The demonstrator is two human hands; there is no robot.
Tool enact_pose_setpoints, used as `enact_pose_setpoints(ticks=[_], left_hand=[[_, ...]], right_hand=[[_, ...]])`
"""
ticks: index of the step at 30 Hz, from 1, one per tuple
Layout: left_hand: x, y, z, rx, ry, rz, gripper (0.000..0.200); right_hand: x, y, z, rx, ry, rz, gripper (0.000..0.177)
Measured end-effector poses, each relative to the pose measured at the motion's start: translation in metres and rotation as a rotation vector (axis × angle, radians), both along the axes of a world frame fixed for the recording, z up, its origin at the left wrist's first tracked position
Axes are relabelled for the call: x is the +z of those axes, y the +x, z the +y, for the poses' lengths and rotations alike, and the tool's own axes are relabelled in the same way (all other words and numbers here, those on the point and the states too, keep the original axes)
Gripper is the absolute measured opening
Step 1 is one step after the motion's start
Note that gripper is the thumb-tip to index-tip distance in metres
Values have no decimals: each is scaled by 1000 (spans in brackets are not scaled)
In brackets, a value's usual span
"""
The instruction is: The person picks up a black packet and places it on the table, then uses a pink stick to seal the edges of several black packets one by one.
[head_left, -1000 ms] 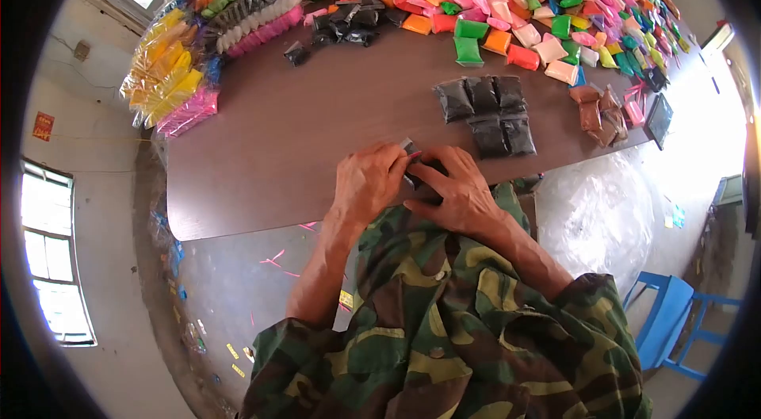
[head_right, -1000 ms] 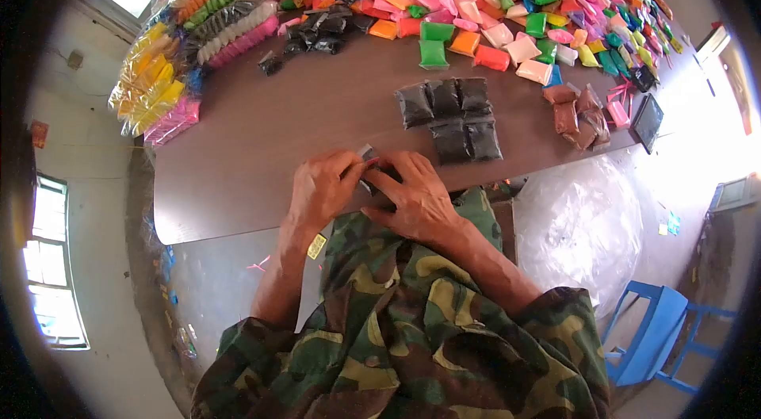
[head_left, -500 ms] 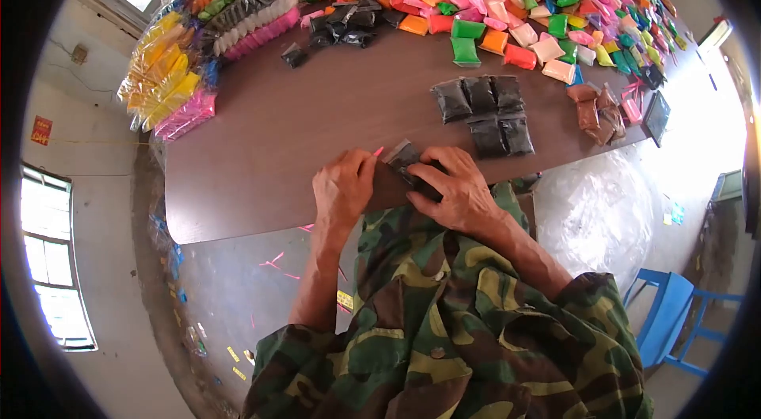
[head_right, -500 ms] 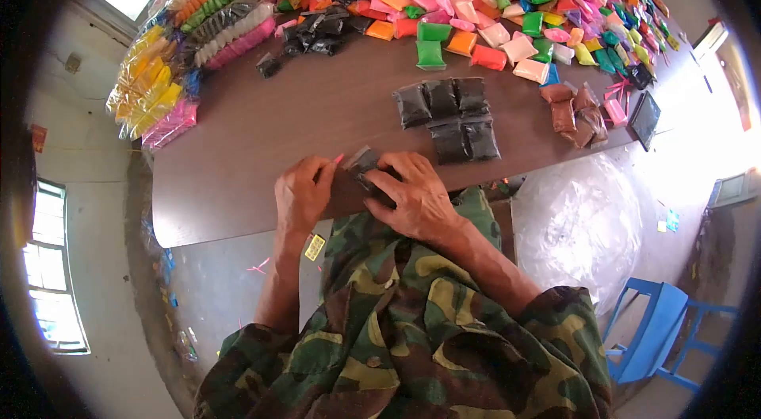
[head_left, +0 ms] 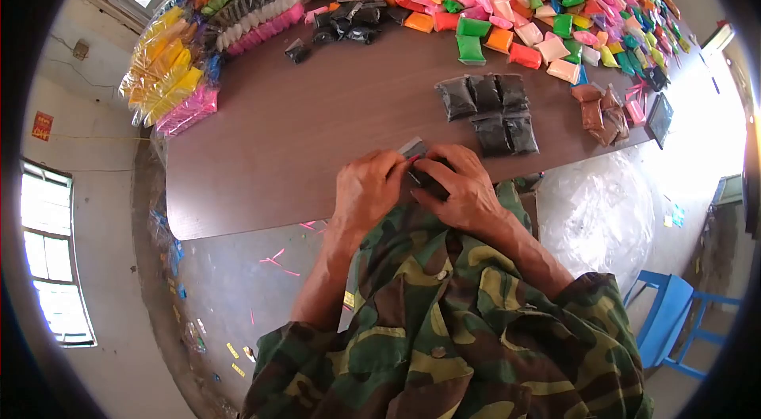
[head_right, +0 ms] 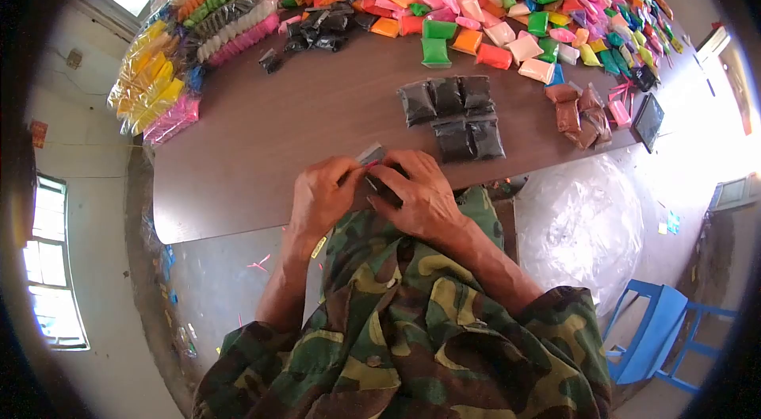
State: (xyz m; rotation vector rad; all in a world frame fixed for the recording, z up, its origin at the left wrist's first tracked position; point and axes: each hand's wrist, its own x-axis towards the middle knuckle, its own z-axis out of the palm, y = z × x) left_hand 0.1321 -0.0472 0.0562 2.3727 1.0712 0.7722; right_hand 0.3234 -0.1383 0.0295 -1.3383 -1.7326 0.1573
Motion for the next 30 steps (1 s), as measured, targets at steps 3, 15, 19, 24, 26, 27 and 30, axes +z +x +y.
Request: enact_pose_setpoints(ticks=[3, 15, 19, 24, 26, 27, 30], left_hand=[[-6, 4, 14, 99, 115, 149, 14], [6, 16, 13, 10, 80, 140, 15], [14, 17, 12, -35, 68, 162, 16], [11, 23, 11, -38, 73, 155, 17], [14, 23, 20, -10, 82, 176, 17], [15, 23, 22, 6, 86, 187, 17], [18, 24, 11, -100, 30, 72, 18]], right_hand=[[-4, 4, -2, -10, 26, 21, 37], [-8, 7, -5, -85, 87, 12, 27], [-9, 6, -2, -95, 97, 11, 25], [-8, 6, -2, -83, 107, 8, 24], [-8, 7, -3, -73, 104, 10, 26], [-7, 8, -3, -79, 102, 9, 26], [-8, 5, -5, -93, 90, 7, 26]])
